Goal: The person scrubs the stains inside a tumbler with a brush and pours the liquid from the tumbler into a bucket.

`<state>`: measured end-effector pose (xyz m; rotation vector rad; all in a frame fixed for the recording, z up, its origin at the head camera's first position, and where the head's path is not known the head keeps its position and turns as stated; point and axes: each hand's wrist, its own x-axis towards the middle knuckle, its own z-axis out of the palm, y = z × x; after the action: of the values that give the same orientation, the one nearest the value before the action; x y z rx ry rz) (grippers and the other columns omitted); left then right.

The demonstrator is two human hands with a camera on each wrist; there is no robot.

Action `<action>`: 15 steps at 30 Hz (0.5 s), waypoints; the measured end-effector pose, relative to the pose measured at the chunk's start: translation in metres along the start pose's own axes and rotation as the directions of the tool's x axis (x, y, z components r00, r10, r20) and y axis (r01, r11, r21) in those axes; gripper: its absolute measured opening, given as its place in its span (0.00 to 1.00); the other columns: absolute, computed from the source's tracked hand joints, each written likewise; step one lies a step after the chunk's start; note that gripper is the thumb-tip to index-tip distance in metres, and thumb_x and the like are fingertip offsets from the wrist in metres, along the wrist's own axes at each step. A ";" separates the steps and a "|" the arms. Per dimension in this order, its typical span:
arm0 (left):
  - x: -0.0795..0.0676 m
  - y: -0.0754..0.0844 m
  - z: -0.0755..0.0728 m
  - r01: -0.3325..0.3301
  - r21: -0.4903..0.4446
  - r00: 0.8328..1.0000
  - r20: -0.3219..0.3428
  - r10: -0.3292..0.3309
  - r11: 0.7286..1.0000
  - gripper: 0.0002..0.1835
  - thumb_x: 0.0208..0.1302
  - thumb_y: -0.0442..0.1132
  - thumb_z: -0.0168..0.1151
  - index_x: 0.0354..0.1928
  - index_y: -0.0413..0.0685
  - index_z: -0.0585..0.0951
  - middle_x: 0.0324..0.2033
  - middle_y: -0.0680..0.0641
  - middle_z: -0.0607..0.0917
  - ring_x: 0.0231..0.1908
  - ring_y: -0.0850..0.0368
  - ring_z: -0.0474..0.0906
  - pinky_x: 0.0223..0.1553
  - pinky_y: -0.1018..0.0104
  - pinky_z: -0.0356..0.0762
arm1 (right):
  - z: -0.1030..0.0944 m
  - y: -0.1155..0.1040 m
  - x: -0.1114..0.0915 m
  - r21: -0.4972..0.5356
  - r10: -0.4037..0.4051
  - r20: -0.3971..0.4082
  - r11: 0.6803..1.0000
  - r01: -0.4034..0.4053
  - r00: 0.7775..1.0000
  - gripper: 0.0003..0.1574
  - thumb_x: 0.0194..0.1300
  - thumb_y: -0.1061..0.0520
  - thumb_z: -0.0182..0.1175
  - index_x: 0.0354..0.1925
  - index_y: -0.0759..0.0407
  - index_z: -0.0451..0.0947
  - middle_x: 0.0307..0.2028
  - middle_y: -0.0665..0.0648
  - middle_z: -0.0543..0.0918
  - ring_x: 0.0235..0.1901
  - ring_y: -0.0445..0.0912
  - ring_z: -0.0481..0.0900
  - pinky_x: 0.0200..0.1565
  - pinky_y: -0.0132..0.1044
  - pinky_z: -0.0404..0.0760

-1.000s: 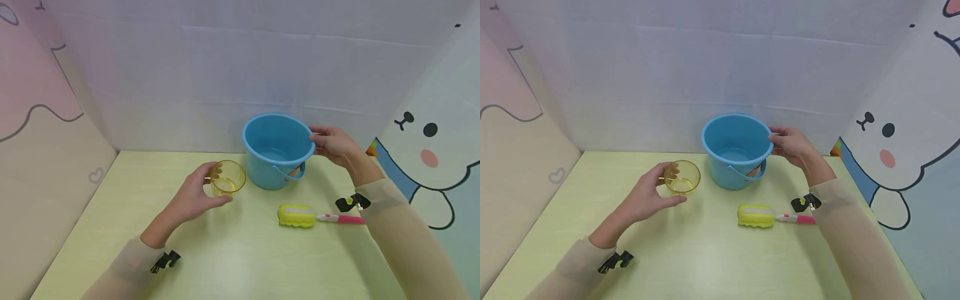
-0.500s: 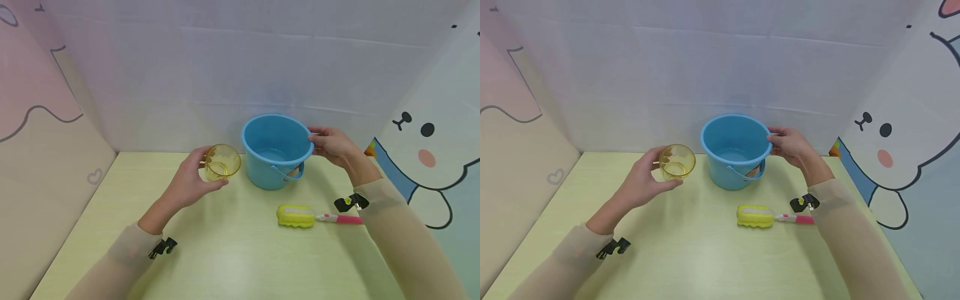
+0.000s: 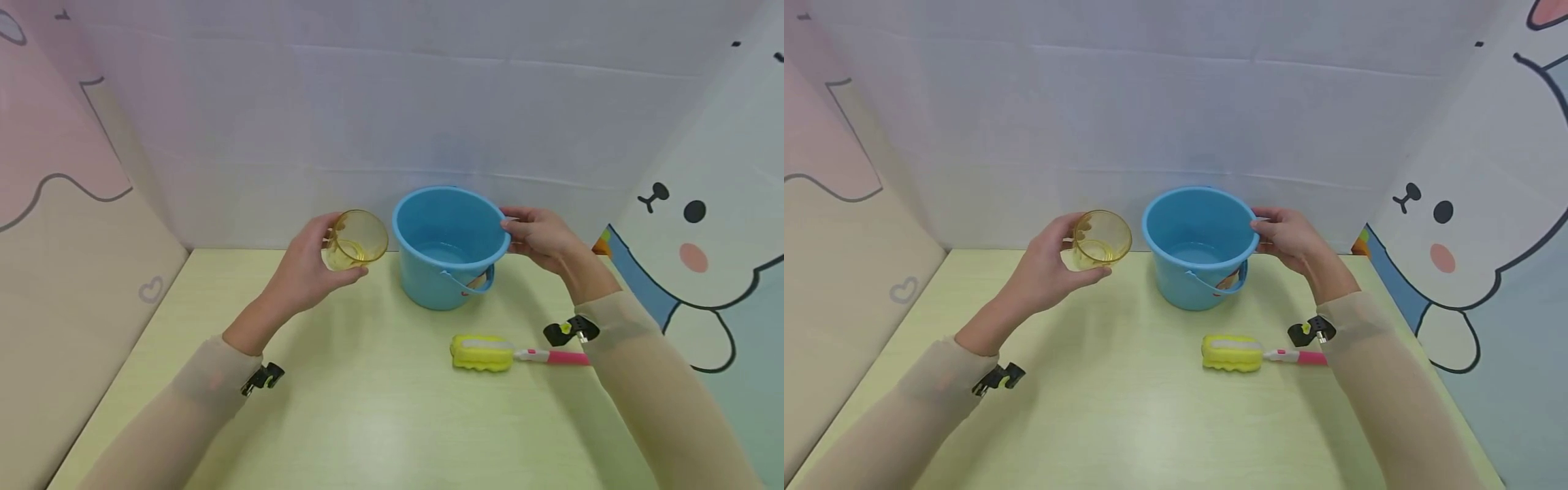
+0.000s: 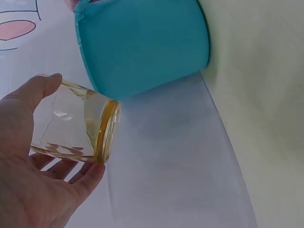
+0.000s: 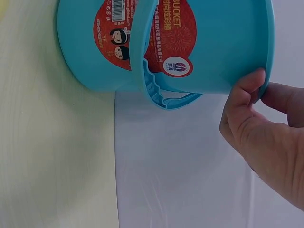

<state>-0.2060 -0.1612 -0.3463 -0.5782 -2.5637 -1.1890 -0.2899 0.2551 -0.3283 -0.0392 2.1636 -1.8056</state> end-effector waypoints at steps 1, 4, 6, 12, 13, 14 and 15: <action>0.003 0.000 -0.001 -0.006 0.006 1.000 -0.004 0.006 1.000 0.50 0.55 0.45 0.85 0.76 0.40 0.67 0.66 0.42 0.76 0.61 0.45 0.74 0.61 0.47 0.78 | 0.000 0.000 0.000 0.000 -0.002 0.000 1.000 0.002 1.000 0.38 0.85 0.55 0.50 0.83 0.64 0.52 0.72 0.70 0.69 0.54 0.51 0.85 0.51 0.37 0.87; 0.010 0.002 -0.003 -0.024 0.029 1.000 -0.009 0.024 0.999 0.50 0.55 0.44 0.85 0.76 0.40 0.67 0.66 0.41 0.76 0.62 0.44 0.73 0.60 0.45 0.77 | 0.000 0.001 0.000 0.001 -0.006 -0.001 1.000 0.006 1.000 0.37 0.86 0.56 0.50 0.83 0.65 0.52 0.72 0.71 0.69 0.54 0.51 0.85 0.51 0.37 0.87; 0.016 0.004 -0.004 -0.037 0.047 0.999 -0.008 0.037 0.998 0.50 0.56 0.44 0.84 0.76 0.41 0.67 0.66 0.41 0.76 0.63 0.44 0.73 0.61 0.44 0.77 | 0.000 0.001 0.000 0.000 -0.006 -0.005 1.000 0.006 1.000 0.37 0.86 0.55 0.50 0.83 0.65 0.52 0.72 0.71 0.69 0.54 0.51 0.85 0.51 0.36 0.87; 0.031 0.007 -0.005 -0.062 0.094 0.998 -0.010 0.063 0.994 0.49 0.56 0.43 0.84 0.76 0.42 0.68 0.65 0.40 0.76 0.65 0.42 0.71 0.63 0.43 0.75 | -0.001 0.001 0.001 0.003 -0.004 -0.008 1.000 0.004 1.000 0.37 0.86 0.56 0.50 0.83 0.64 0.52 0.73 0.71 0.69 0.54 0.50 0.85 0.51 0.37 0.87; 0.034 0.007 -0.004 -0.064 0.101 0.998 -0.011 0.066 0.993 0.49 0.56 0.44 0.84 0.77 0.42 0.68 0.66 0.40 0.76 0.65 0.42 0.71 0.62 0.43 0.75 | -0.001 0.002 0.001 0.006 -0.006 -0.006 1.000 0.006 1.000 0.37 0.86 0.56 0.49 0.83 0.64 0.52 0.73 0.71 0.68 0.54 0.50 0.85 0.50 0.37 0.87; 0.036 0.007 -0.004 -0.065 0.108 0.998 -0.010 0.067 0.992 0.49 0.56 0.44 0.84 0.77 0.42 0.68 0.66 0.40 0.76 0.65 0.42 0.71 0.63 0.42 0.74 | -0.001 0.002 0.001 0.010 -0.007 -0.006 1.000 0.007 1.000 0.37 0.86 0.56 0.49 0.83 0.64 0.52 0.73 0.71 0.68 0.53 0.49 0.85 0.50 0.37 0.87; 0.039 0.007 -0.004 -0.066 0.115 0.998 -0.009 0.068 0.991 0.49 0.57 0.45 0.83 0.77 0.43 0.68 0.66 0.40 0.76 0.65 0.42 0.70 0.63 0.43 0.74 | -0.001 0.002 0.001 0.013 -0.008 -0.004 1.000 0.008 1.000 0.37 0.86 0.57 0.49 0.83 0.64 0.52 0.73 0.71 0.68 0.53 0.49 0.86 0.50 0.37 0.87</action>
<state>-0.2372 -0.1506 -0.3241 -0.6231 -2.5596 -1.0129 -0.2905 0.2563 -0.3303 -0.0416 2.1574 -1.8260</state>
